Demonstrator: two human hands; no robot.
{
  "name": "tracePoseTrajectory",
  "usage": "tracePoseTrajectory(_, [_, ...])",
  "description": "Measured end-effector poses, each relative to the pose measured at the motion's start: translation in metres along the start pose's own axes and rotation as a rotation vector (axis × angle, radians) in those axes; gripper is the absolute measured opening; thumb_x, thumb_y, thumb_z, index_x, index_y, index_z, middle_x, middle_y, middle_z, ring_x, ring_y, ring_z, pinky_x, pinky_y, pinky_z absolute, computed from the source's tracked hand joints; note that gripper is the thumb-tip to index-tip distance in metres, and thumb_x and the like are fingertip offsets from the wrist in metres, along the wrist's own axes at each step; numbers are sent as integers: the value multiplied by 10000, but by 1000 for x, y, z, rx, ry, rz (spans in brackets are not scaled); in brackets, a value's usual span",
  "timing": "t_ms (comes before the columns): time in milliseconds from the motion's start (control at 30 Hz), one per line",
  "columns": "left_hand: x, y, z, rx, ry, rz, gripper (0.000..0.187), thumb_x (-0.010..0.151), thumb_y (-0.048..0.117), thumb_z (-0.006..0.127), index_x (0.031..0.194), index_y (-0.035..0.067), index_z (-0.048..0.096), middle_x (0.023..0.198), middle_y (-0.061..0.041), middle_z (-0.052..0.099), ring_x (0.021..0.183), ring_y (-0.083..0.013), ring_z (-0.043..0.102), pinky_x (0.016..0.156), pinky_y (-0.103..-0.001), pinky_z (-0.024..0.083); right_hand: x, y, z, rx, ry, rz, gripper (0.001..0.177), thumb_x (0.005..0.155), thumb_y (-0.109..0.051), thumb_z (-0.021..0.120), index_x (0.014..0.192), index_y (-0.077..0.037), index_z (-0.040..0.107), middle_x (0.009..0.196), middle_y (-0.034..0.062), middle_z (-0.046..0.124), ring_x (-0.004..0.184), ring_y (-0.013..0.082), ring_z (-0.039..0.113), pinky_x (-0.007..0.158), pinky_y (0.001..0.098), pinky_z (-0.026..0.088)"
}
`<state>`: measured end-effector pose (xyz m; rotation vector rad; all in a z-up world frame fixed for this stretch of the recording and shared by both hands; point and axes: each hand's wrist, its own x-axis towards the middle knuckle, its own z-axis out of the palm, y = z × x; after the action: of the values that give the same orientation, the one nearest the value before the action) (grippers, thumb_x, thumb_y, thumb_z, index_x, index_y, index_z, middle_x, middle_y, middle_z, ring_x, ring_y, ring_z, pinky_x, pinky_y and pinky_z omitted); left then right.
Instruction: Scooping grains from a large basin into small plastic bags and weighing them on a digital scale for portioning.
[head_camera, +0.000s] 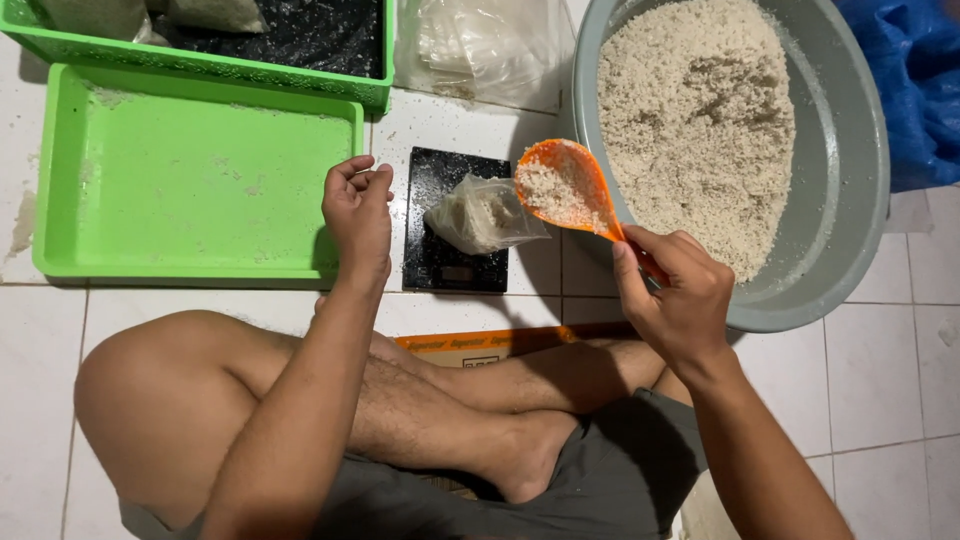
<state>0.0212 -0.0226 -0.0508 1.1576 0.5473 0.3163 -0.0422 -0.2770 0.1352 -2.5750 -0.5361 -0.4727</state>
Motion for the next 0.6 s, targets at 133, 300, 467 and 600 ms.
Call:
tracePoseTrajectory(133, [-1,2,0,-1,-5,8,230,885,86,688,1085,60,577,817,-21,567,695,-75,571,681,-242,430,0,0,-2,-15,10,-13,123,895,5,738,1009,45,757,671,168,662,547,274,582,477,318,413])
tracePoseTrajectory(300, [-2,3,0,15,-14,15,221,893,88,685,1083,58,577,819,-20,565,699,-71,568,685,-244,433,0,1,-4,-31,9,-18,118,902,0,736,1009,42,761,679,162,669,554,269,580,486,321,416])
tracePoseTrajectory(467, [-2,1,0,6,-19,27,227,892,79,685,1089,58,574,822,-22,563,699,-71,561,685,-242,431,-2,2,-4,-25,11,-38,121,902,10,732,1011,56,755,693,168,672,562,276,584,484,316,410])
tracePoseTrajectory(600, [-3,2,0,11,-20,28,230,890,77,687,1089,56,572,819,-21,561,698,-71,559,682,-240,432,-2,2,-4,-28,10,-48,122,906,6,729,1014,56,756,705,171,679,565,276,582,487,318,409])
